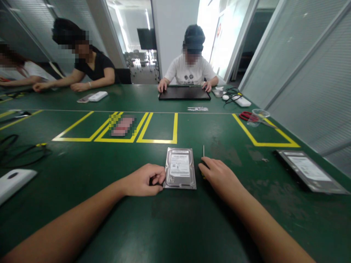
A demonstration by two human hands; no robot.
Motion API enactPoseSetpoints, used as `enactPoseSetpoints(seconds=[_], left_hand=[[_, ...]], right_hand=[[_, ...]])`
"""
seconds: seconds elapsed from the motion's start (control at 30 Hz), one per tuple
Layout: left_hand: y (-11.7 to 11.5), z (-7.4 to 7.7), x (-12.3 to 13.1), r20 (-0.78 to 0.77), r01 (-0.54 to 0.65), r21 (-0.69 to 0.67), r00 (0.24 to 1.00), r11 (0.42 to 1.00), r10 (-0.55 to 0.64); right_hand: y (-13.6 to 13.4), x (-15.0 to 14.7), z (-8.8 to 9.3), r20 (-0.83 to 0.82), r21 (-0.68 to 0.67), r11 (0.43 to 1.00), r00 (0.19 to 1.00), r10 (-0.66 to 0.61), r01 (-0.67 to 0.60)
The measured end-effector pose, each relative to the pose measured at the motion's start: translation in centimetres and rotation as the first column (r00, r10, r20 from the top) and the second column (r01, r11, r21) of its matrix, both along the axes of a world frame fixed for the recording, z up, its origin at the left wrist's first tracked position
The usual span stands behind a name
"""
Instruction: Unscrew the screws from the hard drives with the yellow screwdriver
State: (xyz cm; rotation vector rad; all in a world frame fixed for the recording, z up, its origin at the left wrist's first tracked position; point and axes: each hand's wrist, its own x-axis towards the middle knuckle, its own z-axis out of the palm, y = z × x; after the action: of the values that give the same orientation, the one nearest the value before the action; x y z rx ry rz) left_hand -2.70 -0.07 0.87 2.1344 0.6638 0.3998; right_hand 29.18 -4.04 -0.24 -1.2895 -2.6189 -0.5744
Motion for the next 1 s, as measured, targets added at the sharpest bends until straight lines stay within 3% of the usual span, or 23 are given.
enactPoseSetpoints(seconds=[0.43, 0.67, 0.83, 0.93, 1.0], left_hand=[[0.0, 0.0, -0.1, 0.003, 0.001, 0.008, 1.000, 1.000, -0.001], [0.2, -0.2, -0.1, -0.015, 0.009, 0.026, 1.000, 1.000, -0.008], [0.2, -0.1, -0.2, -0.026, 0.009, 0.020, 1.000, 1.000, -0.009], [0.2, -0.1, -0.2, -0.025, 0.008, 0.022, 1.000, 1.000, -0.007], [0.1, -0.1, -0.2, -0.023, 0.007, 0.024, 1.000, 1.000, -0.007]], right_hand=[[-0.2, 0.8, 1.0, -0.043, -0.107, 0.992, 0.996, -0.076, 0.071], [-0.5, 4.5, 2.4, -0.129, -0.280, 0.948, 0.973, -0.191, 0.149], [-0.9, 8.6, 2.1, -0.183, -0.376, 0.903, 0.939, -0.292, 0.208], [-0.8, 11.7, 1.6, -0.116, -0.406, 0.835, 0.885, -0.451, 0.372], [-0.8, 13.9, 1.4, -0.038, -0.339, 0.768, 0.808, -0.587, 0.542]])
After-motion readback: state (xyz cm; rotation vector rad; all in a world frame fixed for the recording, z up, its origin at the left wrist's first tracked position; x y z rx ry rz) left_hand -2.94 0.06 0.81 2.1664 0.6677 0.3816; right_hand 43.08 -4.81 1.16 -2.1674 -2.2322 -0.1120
